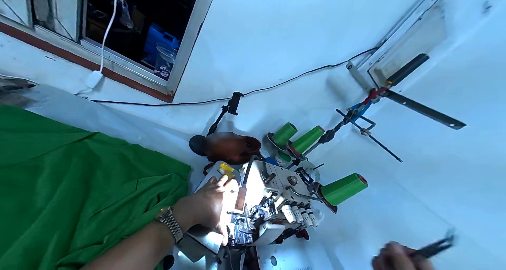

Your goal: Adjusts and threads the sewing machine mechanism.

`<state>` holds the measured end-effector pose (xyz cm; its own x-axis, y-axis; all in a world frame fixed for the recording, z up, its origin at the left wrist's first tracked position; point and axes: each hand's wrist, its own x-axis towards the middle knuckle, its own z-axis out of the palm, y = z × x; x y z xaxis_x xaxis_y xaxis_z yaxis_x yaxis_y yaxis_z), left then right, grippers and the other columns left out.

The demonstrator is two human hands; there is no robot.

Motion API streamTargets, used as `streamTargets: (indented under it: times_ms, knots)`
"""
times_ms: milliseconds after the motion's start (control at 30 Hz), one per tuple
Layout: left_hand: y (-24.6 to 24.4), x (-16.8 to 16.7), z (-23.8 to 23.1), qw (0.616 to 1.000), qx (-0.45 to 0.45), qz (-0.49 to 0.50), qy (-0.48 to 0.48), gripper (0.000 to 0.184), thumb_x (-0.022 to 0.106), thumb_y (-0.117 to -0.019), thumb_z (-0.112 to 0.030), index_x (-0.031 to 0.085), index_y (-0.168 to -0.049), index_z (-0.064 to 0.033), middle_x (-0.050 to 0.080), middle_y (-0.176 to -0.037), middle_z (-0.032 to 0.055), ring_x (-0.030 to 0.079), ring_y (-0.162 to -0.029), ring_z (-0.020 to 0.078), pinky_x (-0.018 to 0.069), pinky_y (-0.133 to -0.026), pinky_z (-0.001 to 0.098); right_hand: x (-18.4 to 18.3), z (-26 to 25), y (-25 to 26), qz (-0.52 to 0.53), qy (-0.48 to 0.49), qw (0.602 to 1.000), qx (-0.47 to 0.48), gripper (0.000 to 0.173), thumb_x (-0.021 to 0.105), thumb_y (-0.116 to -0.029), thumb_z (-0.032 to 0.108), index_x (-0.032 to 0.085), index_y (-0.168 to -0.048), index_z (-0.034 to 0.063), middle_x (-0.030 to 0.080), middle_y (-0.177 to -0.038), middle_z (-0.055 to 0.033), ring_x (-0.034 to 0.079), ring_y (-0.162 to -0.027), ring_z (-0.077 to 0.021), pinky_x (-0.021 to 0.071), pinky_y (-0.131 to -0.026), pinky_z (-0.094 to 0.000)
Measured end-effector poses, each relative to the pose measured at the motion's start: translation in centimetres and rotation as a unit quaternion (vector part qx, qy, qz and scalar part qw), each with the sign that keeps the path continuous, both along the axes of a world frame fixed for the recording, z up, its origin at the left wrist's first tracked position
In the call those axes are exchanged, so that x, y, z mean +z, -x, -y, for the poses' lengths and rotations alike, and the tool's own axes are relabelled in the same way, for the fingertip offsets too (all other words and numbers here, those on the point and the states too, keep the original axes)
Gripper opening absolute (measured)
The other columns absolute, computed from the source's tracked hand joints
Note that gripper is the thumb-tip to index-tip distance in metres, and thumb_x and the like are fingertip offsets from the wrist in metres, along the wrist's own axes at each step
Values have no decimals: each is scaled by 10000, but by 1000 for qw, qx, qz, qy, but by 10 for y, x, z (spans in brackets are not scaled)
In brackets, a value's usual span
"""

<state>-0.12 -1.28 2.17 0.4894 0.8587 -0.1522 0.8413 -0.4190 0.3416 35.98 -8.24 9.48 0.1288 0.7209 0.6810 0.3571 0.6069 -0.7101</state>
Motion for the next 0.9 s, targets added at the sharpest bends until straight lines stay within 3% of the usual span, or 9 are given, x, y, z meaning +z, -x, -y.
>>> streamTargets:
  times_ms: [100,233,300,367,500,567,667,767,900]
  knots:
    - [1,-1,0,1000,-9,-6,-6,877,856,-755,-534,545,-1401,-30,305,-1636,150,224,-1523,343,228,-1177,538,-50,-39,-18,-63,187,976,-92,277,462,-1079,153,547,-824,87,511,-563,88,403,-409,12,383,-413,-162]
    - [4,-6,-3,1000,-1,-1,-3,959,865,-741,-529,483,-1446,-3,297,-1639,144,247,-1514,334,214,-1201,520,-103,-93,-37,-36,277,947,-160,297,465,-1095,195,646,-1122,-39,638,-858,-34,341,-446,-10,306,-413,-189]
    - [4,-7,-3,1000,-1,8,-8,973,872,-724,-541,491,-1447,-12,303,-1637,134,247,-1516,326,219,-1195,526,-118,-118,-35,-60,287,944,-153,290,472,-1094,173,649,-1166,-46,562,-737,-17,327,-432,-19,298,-401,-193]
    - [4,-9,-2,1000,10,12,-20,972,878,-693,-571,527,-1426,-39,321,-1630,99,262,-1509,303,237,-1194,513,-128,-140,-31,-94,297,944,-106,272,441,-1099,147,639,-1105,-40,507,-596,16,345,-398,-22,313,-376,-190]
    - [3,-6,-1,999,34,2,11,1017,868,-689,-605,500,-1463,-57,250,-1673,101,170,-1553,304,183,-1224,490,-139,-162,-17,-150,329,932,-38,228,415,-1100,98,593,-999,-1,588,-614,-15,455,-409,-41,360,-362,-189]
    - [3,-6,-1,999,43,-1,18,1037,870,-680,-612,492,-1471,-57,234,-1678,103,148,-1558,307,182,-1228,481,-140,-166,-15,-147,338,929,-42,146,447,-1061,27,589,-1037,0,592,-675,-13,510,-485,-45,407,-419,-197]
    - [6,-12,-1,999,42,8,-1,982,865,-655,-638,568,-1395,-66,310,-1643,89,214,-1531,294,207,-1213,464,-126,-182,-13,-75,346,934,-42,126,482,-1018,-1,598,-1057,-31,622,-761,-27,608,-641,-58,537,-589,-239]
    - [4,-7,1,999,51,-2,20,987,852,-669,-647,564,-1398,-48,302,-1650,105,174,-1551,296,186,-1226,458,-108,-202,-9,39,383,921,-58,189,516,-1042,29,601,-1164,-88,642,-948,-137,618,-832,-134,537,-782,-317]
    - [4,-5,1,997,65,-4,28,1090,851,-637,-683,509,-1451,-44,296,-1651,117,178,-1552,309,184,-1234,455,-131,-222,-23,36,345,937,-39,222,508,-1054,61,606,-1201,-73,660,-1006,-162,637,-894,-151,542,-829,-327]
